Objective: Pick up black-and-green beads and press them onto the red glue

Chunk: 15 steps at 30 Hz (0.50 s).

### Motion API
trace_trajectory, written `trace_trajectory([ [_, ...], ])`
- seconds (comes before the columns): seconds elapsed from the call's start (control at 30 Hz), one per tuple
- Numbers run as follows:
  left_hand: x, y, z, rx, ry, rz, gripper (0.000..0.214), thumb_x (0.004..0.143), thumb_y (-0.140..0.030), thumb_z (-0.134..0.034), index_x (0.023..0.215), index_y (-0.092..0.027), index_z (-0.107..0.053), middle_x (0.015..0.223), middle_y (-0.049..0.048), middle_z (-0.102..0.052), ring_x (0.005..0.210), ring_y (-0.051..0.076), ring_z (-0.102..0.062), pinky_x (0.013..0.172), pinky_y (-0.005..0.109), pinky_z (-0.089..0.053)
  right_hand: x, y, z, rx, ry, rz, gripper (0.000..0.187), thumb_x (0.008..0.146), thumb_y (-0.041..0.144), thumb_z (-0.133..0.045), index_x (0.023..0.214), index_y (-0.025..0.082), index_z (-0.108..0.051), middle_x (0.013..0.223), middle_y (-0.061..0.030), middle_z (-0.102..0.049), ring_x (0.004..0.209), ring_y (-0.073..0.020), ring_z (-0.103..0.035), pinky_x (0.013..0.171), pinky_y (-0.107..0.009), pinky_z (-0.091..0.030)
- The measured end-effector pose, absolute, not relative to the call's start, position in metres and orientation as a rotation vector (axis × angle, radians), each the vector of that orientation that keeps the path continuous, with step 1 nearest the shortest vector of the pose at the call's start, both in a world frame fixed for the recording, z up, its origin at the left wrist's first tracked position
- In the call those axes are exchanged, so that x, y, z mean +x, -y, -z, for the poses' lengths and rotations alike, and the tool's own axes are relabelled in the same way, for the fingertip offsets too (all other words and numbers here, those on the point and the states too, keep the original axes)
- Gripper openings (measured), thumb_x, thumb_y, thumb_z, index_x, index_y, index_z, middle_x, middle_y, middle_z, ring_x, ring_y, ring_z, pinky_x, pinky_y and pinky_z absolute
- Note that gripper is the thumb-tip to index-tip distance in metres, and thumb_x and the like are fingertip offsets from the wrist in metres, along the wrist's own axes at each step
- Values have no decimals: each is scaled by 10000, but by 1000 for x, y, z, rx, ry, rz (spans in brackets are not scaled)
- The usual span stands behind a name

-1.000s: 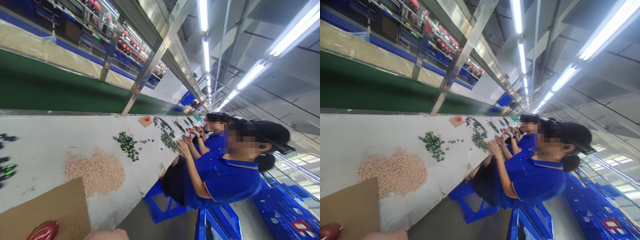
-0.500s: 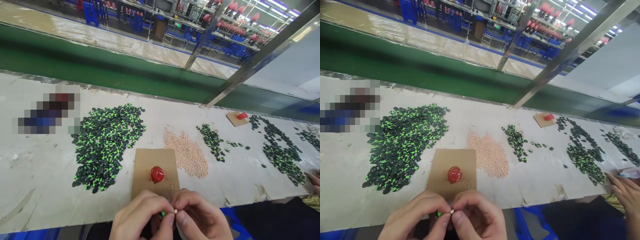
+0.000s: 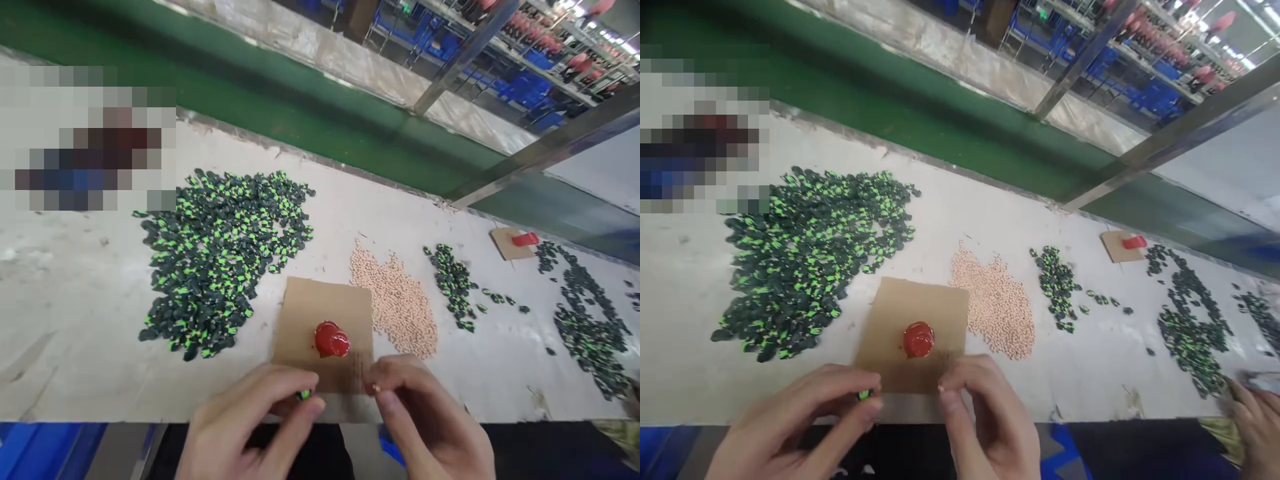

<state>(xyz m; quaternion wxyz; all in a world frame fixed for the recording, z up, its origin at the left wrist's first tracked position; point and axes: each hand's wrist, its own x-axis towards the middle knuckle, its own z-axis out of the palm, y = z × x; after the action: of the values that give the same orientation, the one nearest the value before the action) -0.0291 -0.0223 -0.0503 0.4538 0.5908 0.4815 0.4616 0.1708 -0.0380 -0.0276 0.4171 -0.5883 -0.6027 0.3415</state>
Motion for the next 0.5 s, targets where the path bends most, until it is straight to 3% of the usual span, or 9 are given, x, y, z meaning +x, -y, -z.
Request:
trace_trajectory([
  [0.2, -33, 18, 70, 1680, -1182, -1061, 354, 968, -67, -604, 1237, -284, -680, 1114, -8, -784, 906, 107, -772, 866, 110, -574, 167, 29, 46, -1610, 1574, -718, 156, 999, 138, -588, 964, 273, -659, 950, -20, -683, 917, -173, -665, 795, -260, -566],
  [0.5, -31, 13, 77, 1792, -1223, -989, 243, 978, -97, -616, 1166, -249, -635, 1062, -20, -800, 832, 94, -774, 876, 115, -576, 165, 23, 51, -1604, 1635, -721, 188, 1002, 102, -564, 1011, 268, -651, 988, -22, -685, 951, -174, -670, 800, -273, -555],
])
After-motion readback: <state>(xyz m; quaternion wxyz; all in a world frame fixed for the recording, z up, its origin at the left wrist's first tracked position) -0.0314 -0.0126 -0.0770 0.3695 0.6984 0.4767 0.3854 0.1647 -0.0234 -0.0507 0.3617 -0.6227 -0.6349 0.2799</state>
